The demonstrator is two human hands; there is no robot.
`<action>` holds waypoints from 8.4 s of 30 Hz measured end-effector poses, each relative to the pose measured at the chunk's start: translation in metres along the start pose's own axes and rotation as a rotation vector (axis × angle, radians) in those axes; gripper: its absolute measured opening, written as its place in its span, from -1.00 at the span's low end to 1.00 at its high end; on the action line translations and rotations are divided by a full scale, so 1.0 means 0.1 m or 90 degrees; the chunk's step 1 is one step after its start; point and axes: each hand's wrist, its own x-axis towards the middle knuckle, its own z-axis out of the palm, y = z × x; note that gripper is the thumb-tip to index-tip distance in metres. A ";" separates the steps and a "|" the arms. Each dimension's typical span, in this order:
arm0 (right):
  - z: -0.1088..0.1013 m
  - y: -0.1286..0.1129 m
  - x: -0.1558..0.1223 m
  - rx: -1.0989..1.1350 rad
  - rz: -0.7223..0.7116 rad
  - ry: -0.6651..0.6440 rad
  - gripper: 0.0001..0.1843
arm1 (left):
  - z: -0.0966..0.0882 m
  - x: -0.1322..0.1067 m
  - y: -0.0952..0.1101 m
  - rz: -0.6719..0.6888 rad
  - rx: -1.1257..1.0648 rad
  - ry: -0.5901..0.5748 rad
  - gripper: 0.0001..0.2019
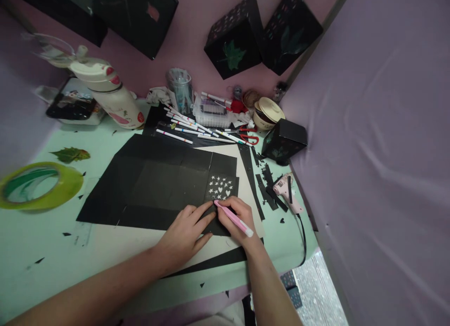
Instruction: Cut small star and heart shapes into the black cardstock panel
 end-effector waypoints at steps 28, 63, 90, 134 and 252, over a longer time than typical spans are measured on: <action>0.02 -0.01 0.01 -0.014 0.054 0.016 -0.94 | -0.07 0.02 0.03 -0.022 -0.001 -0.050 -0.57; 0.00 -0.03 0.01 -0.031 -0.004 0.016 -0.88 | -0.07 0.01 0.03 -0.017 0.005 -0.044 -0.58; 0.30 -0.21 -0.05 -0.073 0.133 0.253 -0.86 | 0.01 0.00 0.03 0.028 0.006 0.030 -0.53; 0.43 -0.16 -0.09 -0.113 0.149 0.231 -0.84 | -0.03 0.03 0.02 0.046 -0.004 0.042 -0.68; 0.30 -0.06 0.02 -0.276 -0.156 0.048 -0.87 | -0.04 0.02 0.02 0.029 -0.043 0.047 -0.79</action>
